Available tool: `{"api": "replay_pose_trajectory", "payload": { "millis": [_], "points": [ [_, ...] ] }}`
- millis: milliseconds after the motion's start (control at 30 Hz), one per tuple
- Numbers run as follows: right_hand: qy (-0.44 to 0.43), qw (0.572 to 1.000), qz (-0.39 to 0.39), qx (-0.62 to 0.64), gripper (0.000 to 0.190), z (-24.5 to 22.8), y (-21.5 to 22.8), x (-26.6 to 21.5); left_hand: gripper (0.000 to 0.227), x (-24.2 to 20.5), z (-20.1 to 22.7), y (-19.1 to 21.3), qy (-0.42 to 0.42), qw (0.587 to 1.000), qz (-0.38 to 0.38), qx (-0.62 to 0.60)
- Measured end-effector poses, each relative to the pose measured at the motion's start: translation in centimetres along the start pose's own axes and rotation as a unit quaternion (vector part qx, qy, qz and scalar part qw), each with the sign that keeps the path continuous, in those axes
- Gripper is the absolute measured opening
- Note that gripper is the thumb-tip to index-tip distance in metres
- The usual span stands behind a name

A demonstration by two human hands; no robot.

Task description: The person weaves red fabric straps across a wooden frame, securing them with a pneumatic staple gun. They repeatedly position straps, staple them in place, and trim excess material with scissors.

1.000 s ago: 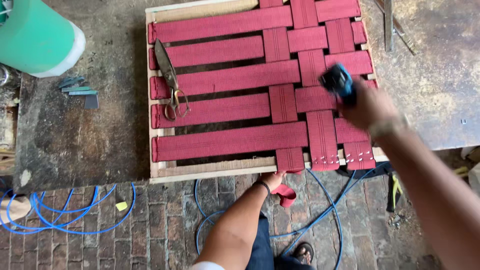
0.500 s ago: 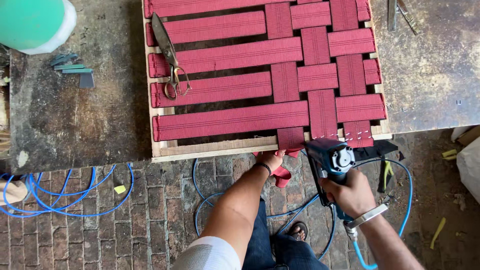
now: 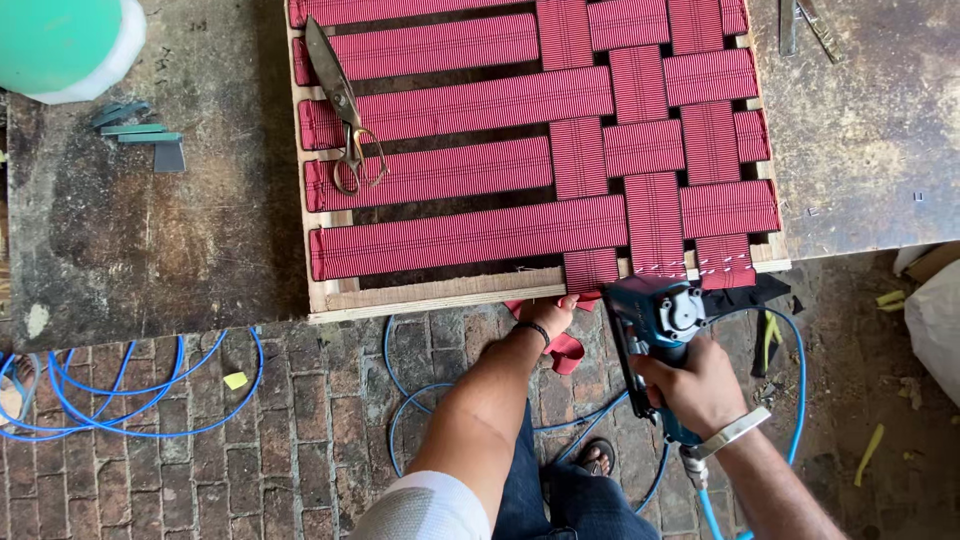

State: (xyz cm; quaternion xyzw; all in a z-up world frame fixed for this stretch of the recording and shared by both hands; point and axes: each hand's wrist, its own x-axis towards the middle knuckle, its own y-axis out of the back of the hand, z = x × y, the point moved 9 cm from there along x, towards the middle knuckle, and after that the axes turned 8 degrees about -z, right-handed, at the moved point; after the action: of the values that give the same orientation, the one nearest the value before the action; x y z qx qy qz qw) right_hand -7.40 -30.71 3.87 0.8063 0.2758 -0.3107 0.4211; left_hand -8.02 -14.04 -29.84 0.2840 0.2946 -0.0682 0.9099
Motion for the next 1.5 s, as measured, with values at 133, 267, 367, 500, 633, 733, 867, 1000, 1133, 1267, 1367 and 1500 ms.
{"api": "replay_pose_trajectory", "payload": {
  "millis": [133, 267, 367, 500, 633, 733, 867, 1000, 1133, 1267, 1367, 1500],
  "points": [
    [-0.004, 1.000, -0.008, 0.013, 0.014, -0.9, -0.9, -0.5, 0.048, -0.1, 0.3, -0.2, -0.031, 0.999, 0.012, -0.009],
    [0.015, 0.999, -0.022, 0.018, 0.028, -2.4, -1.7, -0.8, 0.048, -0.4, 0.7, 0.2, -0.057, 0.998, 0.041, -0.011],
    [0.013, 0.999, -0.031, 0.020, 0.028, -3.0, -2.1, -0.9, 0.045, -0.4, 1.3, 0.5, -0.066, 0.997, 0.050, -0.006],
    [0.014, 0.999, -0.018, -0.041, 0.032, -3.9, -2.1, -1.0, 0.038, -1.1, 1.3, 0.5, -0.053, 0.998, 0.020, 0.014],
    [0.011, 1.000, -0.007, -0.025, 0.031, -4.4, -1.9, -0.5, 0.037, -1.4, 2.4, 1.0, -0.086, 0.996, 0.028, 0.012],
    [0.008, 0.999, 0.002, -0.048, 0.029, -4.2, -1.4, 0.0, 0.040, -1.6, 2.1, 0.8, -0.067, 0.997, 0.041, -0.014],
    [-0.013, 0.999, 0.012, -0.048, 0.028, -3.4, 0.1, 0.6, 0.045, -0.8, 1.2, 0.3, -0.032, 0.999, -0.001, -0.013],
    [-0.014, 0.999, 0.019, -0.023, 0.027, -2.6, 1.2, 0.3, 0.048, -1.2, 2.1, 0.6, -0.089, 0.995, 0.044, 0.003],
    [-0.023, 0.999, 0.034, 0.000, 0.014, -1.7, 2.1, 0.5, 0.046, -1.5, 1.4, 0.4, -0.048, 0.998, 0.001, -0.046],
    [-0.008, 0.999, 0.032, 0.000, 0.031, -1.1, 2.5, 1.1, 0.042, -3.0, 2.6, 1.3, -0.043, 0.997, 0.015, -0.059],
    [0.025, 0.989, 0.019, 0.141, 0.029, -1.3, 3.2, 1.2, 0.044, -5.5, 2.6, 1.3, 0.023, 0.970, -0.052, -0.237],
    [0.083, 0.990, 0.110, -0.013, 0.045, -4.7, 8.2, 3.9, 0.037, -11.7, 5.5, 6.0, -0.070, 0.987, -0.005, -0.146]
  ]
}}
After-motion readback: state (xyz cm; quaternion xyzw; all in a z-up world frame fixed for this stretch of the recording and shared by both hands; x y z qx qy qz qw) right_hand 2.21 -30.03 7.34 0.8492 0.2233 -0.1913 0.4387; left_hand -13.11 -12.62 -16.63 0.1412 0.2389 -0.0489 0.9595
